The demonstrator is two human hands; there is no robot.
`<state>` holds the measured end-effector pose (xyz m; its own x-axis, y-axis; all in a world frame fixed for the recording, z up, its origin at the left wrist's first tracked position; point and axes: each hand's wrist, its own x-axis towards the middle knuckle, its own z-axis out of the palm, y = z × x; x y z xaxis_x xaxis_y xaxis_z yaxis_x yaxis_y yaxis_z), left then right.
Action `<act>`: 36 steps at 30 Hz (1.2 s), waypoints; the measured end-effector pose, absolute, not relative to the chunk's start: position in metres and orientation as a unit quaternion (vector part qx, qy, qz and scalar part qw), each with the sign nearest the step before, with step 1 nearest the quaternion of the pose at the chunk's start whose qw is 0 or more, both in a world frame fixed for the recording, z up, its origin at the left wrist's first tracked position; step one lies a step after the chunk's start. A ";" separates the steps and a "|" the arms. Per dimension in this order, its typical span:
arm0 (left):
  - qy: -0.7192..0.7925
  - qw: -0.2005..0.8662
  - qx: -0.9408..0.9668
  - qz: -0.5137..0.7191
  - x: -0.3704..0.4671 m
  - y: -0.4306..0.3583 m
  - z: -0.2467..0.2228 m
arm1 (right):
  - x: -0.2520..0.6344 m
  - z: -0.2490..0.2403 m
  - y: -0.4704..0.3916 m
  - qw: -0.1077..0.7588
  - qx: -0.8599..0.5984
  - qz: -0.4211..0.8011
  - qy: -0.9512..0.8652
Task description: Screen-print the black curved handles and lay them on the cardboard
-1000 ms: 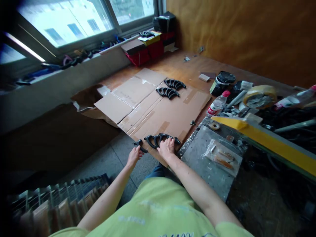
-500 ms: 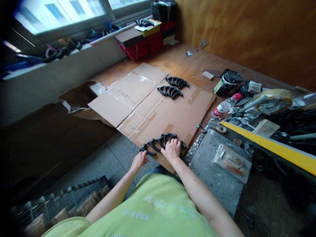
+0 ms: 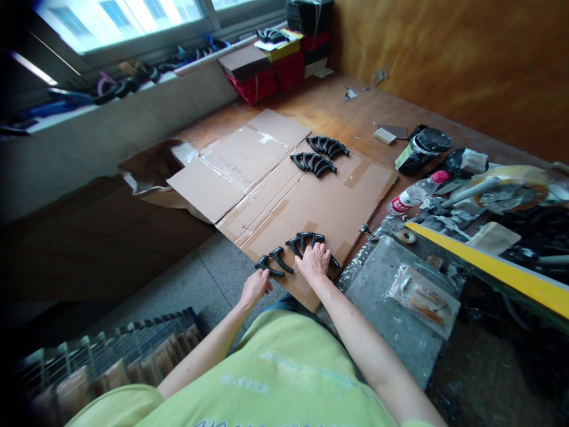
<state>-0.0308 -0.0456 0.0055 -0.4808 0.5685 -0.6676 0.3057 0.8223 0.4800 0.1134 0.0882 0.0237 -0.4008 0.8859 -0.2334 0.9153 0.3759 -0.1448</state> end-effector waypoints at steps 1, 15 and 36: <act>0.846 0.441 0.258 0.153 -0.029 -0.046 0.005 | 0.114 0.023 0.089 0.058 0.545 -0.129 0.827; 0.862 0.428 0.216 0.165 -0.025 -0.046 -0.011 | 0.140 0.025 0.105 0.050 0.522 -0.131 0.842; 0.866 0.380 0.257 0.198 -0.038 0.014 -0.001 | 0.125 0.024 0.104 0.066 0.517 -0.230 0.822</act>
